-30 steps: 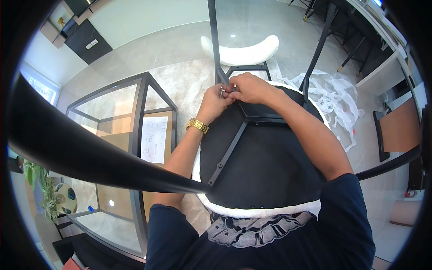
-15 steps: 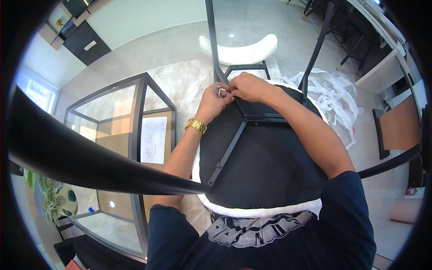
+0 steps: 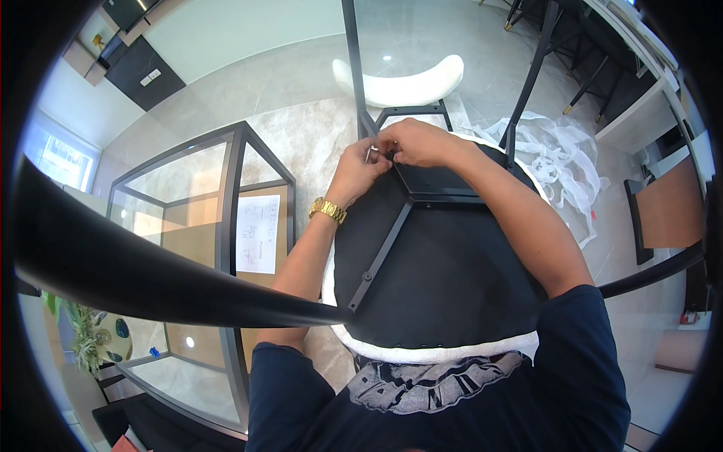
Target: The person assembles a chair by placing a metal frame onto the underside of a seat cushion and securing it with screws by hand.
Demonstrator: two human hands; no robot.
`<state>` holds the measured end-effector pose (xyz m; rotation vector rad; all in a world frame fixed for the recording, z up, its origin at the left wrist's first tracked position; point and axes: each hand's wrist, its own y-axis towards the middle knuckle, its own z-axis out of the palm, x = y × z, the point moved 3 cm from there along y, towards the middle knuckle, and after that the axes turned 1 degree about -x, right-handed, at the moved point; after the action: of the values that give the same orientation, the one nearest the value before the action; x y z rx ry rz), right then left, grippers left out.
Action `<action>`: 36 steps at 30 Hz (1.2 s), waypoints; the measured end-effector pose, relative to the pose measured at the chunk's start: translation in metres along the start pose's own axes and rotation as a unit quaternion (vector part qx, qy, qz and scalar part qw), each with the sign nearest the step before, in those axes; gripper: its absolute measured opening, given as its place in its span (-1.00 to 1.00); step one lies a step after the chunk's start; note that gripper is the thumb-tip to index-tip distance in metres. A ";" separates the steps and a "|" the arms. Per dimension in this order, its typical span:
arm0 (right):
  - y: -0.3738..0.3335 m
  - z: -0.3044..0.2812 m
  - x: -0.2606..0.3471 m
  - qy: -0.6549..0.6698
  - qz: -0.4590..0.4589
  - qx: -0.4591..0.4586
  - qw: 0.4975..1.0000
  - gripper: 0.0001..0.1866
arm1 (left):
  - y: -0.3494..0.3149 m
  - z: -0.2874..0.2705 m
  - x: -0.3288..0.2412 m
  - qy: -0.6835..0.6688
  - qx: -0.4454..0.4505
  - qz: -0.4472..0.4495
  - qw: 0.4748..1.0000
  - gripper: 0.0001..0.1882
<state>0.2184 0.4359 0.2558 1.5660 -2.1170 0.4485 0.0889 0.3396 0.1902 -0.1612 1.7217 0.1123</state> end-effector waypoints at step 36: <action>-0.003 0.004 0.007 -0.137 0.074 -0.013 0.988 -0.82 | 0.002 -0.001 0.004 -0.008 -0.001 -0.012 1.000 -0.63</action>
<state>0.2193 0.4275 0.2563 1.5358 -2.4474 0.2630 0.0867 0.3415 0.1862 -0.1823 1.7027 0.0981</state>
